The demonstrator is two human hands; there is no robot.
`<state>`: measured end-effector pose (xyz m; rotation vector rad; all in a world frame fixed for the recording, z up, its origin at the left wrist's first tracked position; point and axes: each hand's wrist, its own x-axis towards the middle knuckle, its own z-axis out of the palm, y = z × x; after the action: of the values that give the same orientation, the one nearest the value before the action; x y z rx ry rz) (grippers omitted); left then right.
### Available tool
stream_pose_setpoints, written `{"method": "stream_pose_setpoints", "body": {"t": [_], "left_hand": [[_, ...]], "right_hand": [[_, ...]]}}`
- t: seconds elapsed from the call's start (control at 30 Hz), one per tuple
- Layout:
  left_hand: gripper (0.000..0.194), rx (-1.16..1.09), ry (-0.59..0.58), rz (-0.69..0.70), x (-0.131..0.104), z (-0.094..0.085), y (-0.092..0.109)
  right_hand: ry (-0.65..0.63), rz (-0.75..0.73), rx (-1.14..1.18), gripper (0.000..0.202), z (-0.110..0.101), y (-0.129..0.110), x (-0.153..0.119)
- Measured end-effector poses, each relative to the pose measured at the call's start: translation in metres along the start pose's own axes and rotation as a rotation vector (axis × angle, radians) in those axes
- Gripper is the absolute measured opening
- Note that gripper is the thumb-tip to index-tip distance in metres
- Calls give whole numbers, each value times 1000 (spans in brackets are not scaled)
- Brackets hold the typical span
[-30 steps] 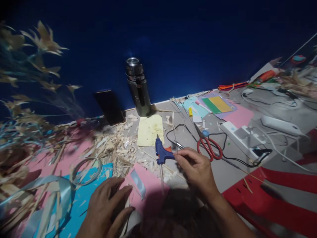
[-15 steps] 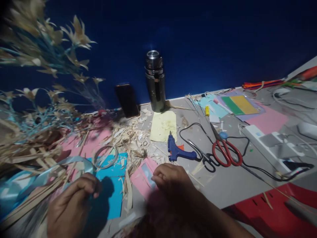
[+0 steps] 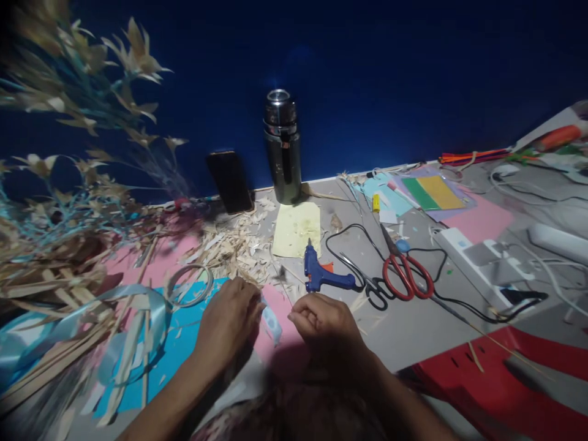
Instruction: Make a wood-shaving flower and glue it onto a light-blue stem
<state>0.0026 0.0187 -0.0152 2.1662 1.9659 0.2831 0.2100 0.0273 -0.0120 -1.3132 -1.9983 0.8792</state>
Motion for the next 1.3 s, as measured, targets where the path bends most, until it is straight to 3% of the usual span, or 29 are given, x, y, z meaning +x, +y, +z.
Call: {"method": "stream_pose_setpoints", "body": {"t": [0.17,0.3,0.4,0.47,0.53,0.63,0.77,0.87,1.0,1.1,1.2,1.3], "left_hand": [[23,-121,103,13,-2,8,-7],[19,-479,128,-73,-3,-6,-10],[15,-780,-2,-170,-5,-20,-11],[14,-943,-131,-163,-6,-27,-10],[16,-1034,-174,-142,-5,-32,-9],[17,-1057,-108,-146,-4,-38,-7],[17,-1044,-47,-148,-4,-46,-5],[17,-1050,5,-117,-6,-52,-2],[15,-1104,23,-235,-6,-56,3],[14,-1137,15,-251,-4,-58,4],[14,-1141,5,-230,-3,-58,3],[12,-1127,-14,-212,-2,-55,2]], "right_hand": [[11,79,49,14,4,2,3],[-22,180,182,11,8,0,8],[-102,240,346,8,9,-1,10],[-138,279,447,7,9,-4,9],[-152,324,543,8,8,-7,9],[-71,363,636,12,1,-15,9],[70,304,631,14,-10,-26,13],[38,277,620,12,-12,-34,16],[13,239,586,10,-5,-38,17],[5,206,580,14,-1,-37,20],[-85,230,612,27,-1,-36,25],[-217,280,616,18,0,-35,29]]}}
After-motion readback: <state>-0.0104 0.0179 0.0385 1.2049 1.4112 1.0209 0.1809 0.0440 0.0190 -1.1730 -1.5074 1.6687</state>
